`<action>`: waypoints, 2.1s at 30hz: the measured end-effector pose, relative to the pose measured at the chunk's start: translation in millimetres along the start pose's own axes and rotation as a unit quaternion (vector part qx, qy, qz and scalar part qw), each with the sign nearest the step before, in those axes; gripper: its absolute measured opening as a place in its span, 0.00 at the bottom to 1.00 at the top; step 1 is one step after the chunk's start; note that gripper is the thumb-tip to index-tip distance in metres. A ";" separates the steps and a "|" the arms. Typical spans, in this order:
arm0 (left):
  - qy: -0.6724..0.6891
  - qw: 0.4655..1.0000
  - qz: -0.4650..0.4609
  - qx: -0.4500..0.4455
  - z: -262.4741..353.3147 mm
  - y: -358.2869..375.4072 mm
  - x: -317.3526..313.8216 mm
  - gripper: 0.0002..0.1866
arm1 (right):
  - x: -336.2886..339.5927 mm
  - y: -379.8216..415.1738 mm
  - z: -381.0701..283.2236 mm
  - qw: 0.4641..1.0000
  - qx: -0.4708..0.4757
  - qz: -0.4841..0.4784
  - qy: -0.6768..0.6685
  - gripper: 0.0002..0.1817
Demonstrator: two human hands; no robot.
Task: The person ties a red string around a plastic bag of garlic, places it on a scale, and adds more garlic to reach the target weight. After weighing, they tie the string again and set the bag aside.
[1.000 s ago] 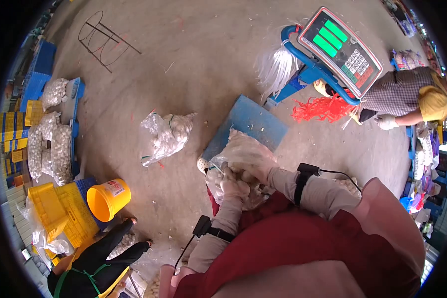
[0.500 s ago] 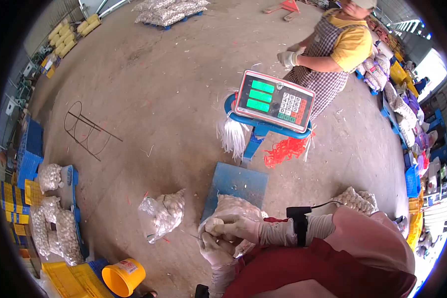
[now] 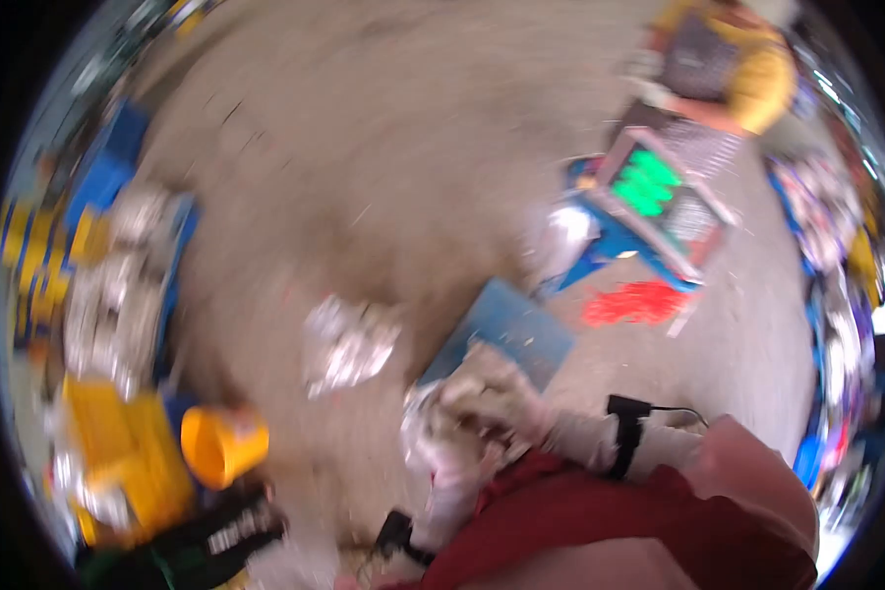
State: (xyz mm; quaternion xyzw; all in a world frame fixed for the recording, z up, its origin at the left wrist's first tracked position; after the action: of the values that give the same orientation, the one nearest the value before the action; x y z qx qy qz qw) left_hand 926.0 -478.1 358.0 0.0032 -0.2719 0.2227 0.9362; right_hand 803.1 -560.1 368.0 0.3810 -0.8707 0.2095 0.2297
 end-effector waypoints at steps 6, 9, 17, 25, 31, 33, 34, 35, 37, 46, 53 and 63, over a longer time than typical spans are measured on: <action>0.553 0.772 0.058 0.308 -127.7 51.7 -57.5 0.16 | -47.6 -37.3 2.1 0.981 -0.004 -0.182 -0.068 0.19; 0.520 0.787 0.118 0.310 -146.4 59.1 -47.2 0.13 | -73.2 -43.1 1.9 0.974 -0.030 -0.217 -0.057 0.14; -0.092 0.979 0.173 -0.049 -147.4 -126.8 100.2 0.10 | -139.4 -201.6 26.0 0.919 -0.060 -0.110 -0.373 0.11; 0.562 0.766 0.200 0.242 -433.6 -190.4 67.7 0.17 | -319.0 -285.8 173.9 0.734 -0.364 -0.172 -0.547 0.18; 0.513 0.741 0.080 0.425 -473.9 -158.8 43.8 0.24 | -364.0 -264.0 250.1 0.661 -0.503 -0.100 -0.547 0.22; 0.559 0.717 0.079 0.410 -464.8 -154.2 49.5 0.23 | -346.1 -276.9 246.8 0.709 -0.440 -0.111 -0.539 0.23; 0.601 0.691 0.077 0.395 -455.4 -143.3 49.2 0.23 | -333.1 -273.6 246.1 0.752 -0.375 -0.121 -0.529 0.23; 0.533 0.753 0.063 0.381 -435.4 -132.8 49.7 0.22 | -302.7 -267.0 228.0 0.755 -0.344 -0.140 -0.540 0.24; 0.586 0.728 -0.029 0.355 -378.5 -108.1 60.0 0.21 | -224.4 -239.7 180.2 0.752 -0.308 -0.137 -0.566 0.24; -0.133 0.937 -0.290 0.141 -170.0 -10.0 2.7 0.20 | -95.0 20.1 54.1 0.834 -0.173 -0.491 -0.183 0.15; 0.384 0.808 -0.287 0.342 -70.9 -15.8 -24.4 0.07 | -121.1 60.5 97.8 0.941 -0.158 -0.248 0.168 0.20; -0.277 0.839 -0.348 -0.314 -86.3 14.4 -28.6 0.24 | -64.3 68.3 69.3 0.952 -0.204 -0.218 0.071 0.23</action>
State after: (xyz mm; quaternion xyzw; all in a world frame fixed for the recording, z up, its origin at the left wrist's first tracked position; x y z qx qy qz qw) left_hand 942.2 -466.1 268.2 -0.1350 -0.5559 -0.2255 0.7886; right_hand 773.5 -518.6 263.2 0.4910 -0.7719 -0.0020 0.4037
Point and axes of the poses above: each hand's wrist, its own y-axis away from the middle knuckle, its own x-axis out of the back of the hand, z = x × y, the point moved 3 cm from there along -y, towards the middle knuckle, and after that the axes turned 5 degrees about -z, right-handed, at the moved point
